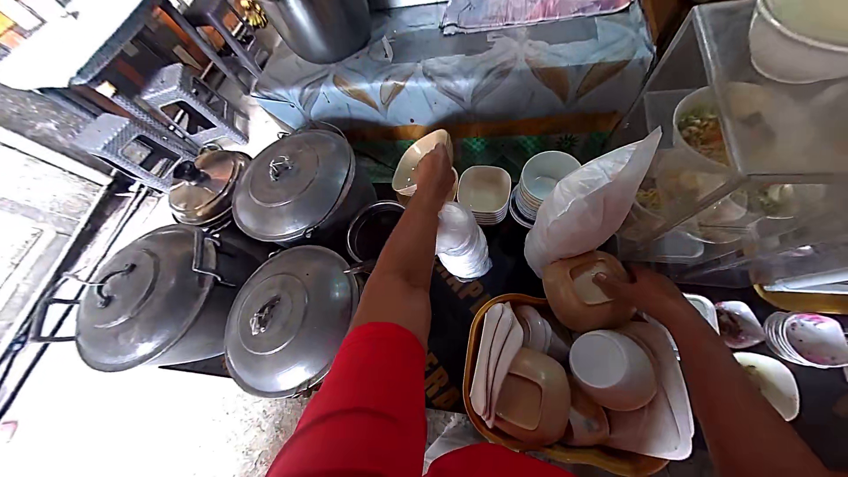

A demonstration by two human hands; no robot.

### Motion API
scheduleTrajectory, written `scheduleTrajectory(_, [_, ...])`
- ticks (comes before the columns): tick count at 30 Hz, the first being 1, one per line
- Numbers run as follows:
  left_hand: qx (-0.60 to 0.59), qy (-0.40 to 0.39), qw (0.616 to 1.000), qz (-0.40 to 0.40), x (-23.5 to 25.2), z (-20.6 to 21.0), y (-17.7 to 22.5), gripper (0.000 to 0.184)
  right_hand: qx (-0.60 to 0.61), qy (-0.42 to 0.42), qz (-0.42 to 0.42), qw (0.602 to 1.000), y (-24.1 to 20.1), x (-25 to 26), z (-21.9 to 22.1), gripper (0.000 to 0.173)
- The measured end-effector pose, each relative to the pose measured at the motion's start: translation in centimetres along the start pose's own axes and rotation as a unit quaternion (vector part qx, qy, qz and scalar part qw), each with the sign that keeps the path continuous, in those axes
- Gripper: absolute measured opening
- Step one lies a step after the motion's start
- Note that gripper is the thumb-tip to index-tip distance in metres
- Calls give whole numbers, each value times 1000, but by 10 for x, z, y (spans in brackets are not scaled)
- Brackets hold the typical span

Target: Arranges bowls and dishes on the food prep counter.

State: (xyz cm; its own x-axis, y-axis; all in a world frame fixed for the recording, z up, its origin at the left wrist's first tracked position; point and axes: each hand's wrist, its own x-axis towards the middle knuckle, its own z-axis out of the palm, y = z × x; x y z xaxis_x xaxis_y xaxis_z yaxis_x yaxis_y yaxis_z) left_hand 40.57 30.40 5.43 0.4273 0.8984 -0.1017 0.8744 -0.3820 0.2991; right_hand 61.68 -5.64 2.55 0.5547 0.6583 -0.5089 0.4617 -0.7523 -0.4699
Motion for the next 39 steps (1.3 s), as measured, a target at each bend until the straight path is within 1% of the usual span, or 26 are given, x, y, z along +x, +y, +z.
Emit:
scheduleTrajectory(2, [23,-51,998,9,3,16,-9,45,42,16,6,999,2,0,2,80])
scheduleTrajectory(3, [15,-81,996,38,5,20,-16,45,73,24,6,997,4,0,4,81])
scheduleTrajectory(4, [-6,-107,992,70,9,23,-25,52,108,30,3,994,6,0,6,82])
scheduleTrajectory(5, [-37,-127,988,82,11,19,-28,61,146,36,-3,989,8,1,9,83])
scheduleTrajectory(6, [-70,-126,987,76,10,11,-28,67,181,40,-8,983,9,1,11,84])
scheduleTrajectory(7, [-102,-109,987,66,7,-1,-26,68,209,45,-10,977,9,0,11,84])
scheduleTrajectory(9, [-158,-53,985,46,3,-30,-25,62,246,65,-13,967,4,-6,11,83])
scheduleTrajectory(12, [-239,55,969,31,-15,-77,-24,51,283,104,-31,953,-7,-29,6,86])
scheduleTrajectory(14, [-305,122,944,44,-52,-100,-10,41,304,122,-56,943,-11,-48,5,87])
scheduleTrajectory(16, [-364,137,916,99,-98,-108,11,32,327,124,-86,933,-14,-69,5,89])
scheduleTrajectory(19, [-391,55,892,221,-164,-94,38,32,351,123,-180,911,-15,-94,14,94])
scheduleTrajectory(21, [-371,-39,880,295,-194,-72,47,38,382,105,-258,881,-18,-102,22,96])
scheduleTrajectory(23, [-388,-144,846,336,-211,-47,48,47,426,83,-311,845,-25,-106,27,95])
scheduleTrajectory(24, [-432,-192,816,332,-218,-37,48,48,445,75,-333,828,-29,-106,28,94])
scheduleTrajectory(26, [-567,-255,736,269,-229,-30,50,33,455,65,-362,811,-40,-106,27,93])
scheduleTrajectory(27, [-623,-254,700,238,-232,-34,51,28,443,55,-375,812,-44,-106,26,97])
scheduleTrajectory(28, [-647,-229,691,228,-233,-43,50,26,419,50,-386,820,-47,-107,24,104])
scheduleTrajectory(29, [-649,-183,701,233,-230,-54,47,23,388,59,-390,833,-47,-109,22,110])
scheduleTrajectory(30, [-642,-127,716,243,-224,-65,41,21,361,79,-388,844,-45,-111,21,109])
scheduleTrajectory(31, [-633,-63,730,251,-213,-77,35,21,351,102,-383,848,-42,-114,19,100])
scheduleTrajectory(33, [-618,51,742,255,-181,-96,23,18,354,141,-369,848,-28,-120,16,75])
scheduleTrajectory(34, [-610,86,747,250,-161,-102,17,19,359,155,-360,847,-18,-123,17,61])
scheduleTrajectory(35, [-593,100,762,240,-139,-104,12,22,363,166,-347,849,-7,-126,18,49])
scheduleTrajectory(36, [-567,100,786,226,-117,-101,8,26,361,172,-332,854,5,-130,20,42])
scheduleTrajectory(37, [-523,96,821,209,-95,-94,4,29,357,179,-315,861,16,-135,24,40])
scheduleTrajectory(39, [-362,89,914,159,-51,-71,-1,35,350,185,-289,872,32,-146,31,38])
